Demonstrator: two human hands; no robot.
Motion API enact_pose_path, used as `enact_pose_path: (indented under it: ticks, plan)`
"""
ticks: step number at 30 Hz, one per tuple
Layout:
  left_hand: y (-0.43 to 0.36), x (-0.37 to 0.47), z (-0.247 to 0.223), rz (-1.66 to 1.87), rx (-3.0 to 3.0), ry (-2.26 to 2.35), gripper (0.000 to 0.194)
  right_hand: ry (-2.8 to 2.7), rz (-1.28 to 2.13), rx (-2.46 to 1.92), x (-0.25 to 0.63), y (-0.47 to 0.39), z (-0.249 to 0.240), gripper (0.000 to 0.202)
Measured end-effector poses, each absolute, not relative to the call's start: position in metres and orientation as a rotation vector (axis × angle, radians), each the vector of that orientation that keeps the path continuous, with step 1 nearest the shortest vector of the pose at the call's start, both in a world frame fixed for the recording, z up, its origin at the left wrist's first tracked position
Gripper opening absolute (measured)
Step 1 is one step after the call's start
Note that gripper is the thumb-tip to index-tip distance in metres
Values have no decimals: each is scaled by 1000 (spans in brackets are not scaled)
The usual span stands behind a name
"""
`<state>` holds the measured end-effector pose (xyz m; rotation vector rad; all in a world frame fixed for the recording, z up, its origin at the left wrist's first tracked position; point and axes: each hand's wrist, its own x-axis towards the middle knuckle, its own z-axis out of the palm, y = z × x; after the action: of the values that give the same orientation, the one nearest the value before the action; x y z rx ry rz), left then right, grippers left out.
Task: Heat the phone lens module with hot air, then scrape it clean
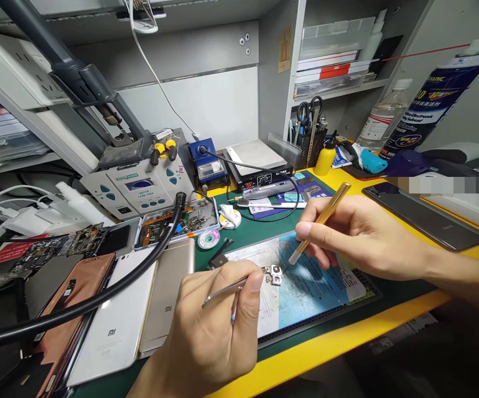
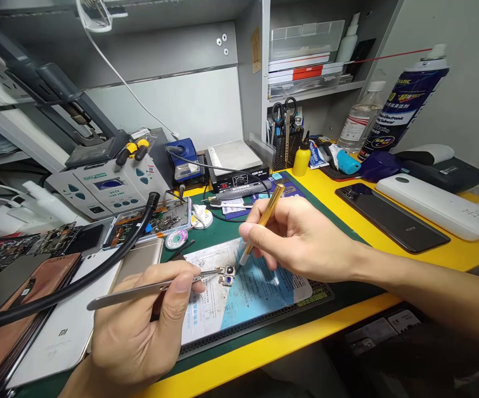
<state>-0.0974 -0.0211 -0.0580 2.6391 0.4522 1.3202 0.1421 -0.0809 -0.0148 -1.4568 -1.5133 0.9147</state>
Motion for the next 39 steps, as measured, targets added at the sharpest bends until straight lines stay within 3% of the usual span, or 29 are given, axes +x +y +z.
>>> enact_pose_path:
  ticks: [5,11,39]
  plan:
    - [-22,-98,-56,1319,2632,477,15,-1498,1029,-1398,143,-83,-20,38]
    - [-22,-100,-59,1307,2625,509,15,-1477,927,-1412,141,-80,-20,35]
    - [-22,-102,-56,1311,2517,601,14,-1437,929,-1438,141,-78,-18,42]
